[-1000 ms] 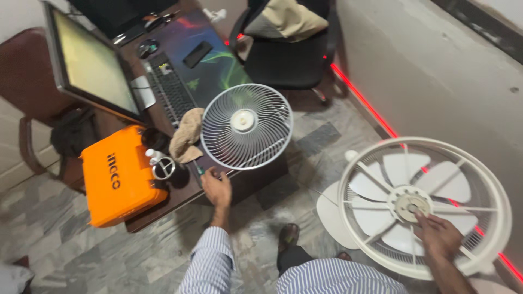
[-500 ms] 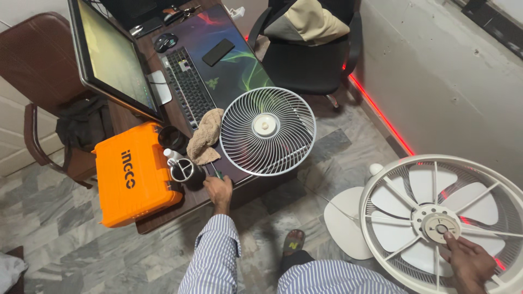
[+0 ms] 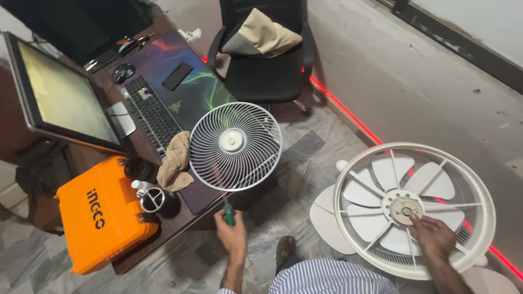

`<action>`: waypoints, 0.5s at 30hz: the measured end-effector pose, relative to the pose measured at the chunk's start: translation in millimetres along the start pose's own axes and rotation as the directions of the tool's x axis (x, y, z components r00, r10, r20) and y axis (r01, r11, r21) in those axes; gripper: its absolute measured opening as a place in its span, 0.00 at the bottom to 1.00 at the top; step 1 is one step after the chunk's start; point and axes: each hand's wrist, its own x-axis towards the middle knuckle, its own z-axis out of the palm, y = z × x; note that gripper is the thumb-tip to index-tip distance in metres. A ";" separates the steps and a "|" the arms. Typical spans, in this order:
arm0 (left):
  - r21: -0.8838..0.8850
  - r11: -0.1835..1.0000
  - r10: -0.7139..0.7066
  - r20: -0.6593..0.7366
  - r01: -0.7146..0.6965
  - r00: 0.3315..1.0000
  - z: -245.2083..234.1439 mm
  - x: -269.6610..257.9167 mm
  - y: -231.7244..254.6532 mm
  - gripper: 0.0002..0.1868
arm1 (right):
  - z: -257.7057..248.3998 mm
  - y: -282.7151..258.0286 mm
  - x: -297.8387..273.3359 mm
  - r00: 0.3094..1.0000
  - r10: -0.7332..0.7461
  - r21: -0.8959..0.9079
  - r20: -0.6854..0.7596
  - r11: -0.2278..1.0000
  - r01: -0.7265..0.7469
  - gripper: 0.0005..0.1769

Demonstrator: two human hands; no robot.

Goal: The person cleans the fan blade hub with a cloth, then installs a central hub cap onto the fan blade assembly. They secure the cap using a screwdriver, tightening the screw at the center of the hub.

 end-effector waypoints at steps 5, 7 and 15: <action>-0.054 0.998 0.057 0.399 -0.038 0.915 22.4 -39.3 74.3 0.19 | -2.4 3.5 4.7 0.999 0.007 -0.003 0.034 1.000 -0.007 0.26; -0.046 0.998 0.055 0.542 -0.036 0.838 29.6 -55.2 107.9 0.19 | -2.6 6.5 5.2 0.997 -0.038 0.011 0.063 0.999 0.037 0.25; -0.105 0.957 0.249 0.780 -0.271 0.574 32.9 -134.9 222.0 0.20 | 1.2 16.6 10.9 0.993 -0.068 -0.050 0.099 0.996 0.074 0.24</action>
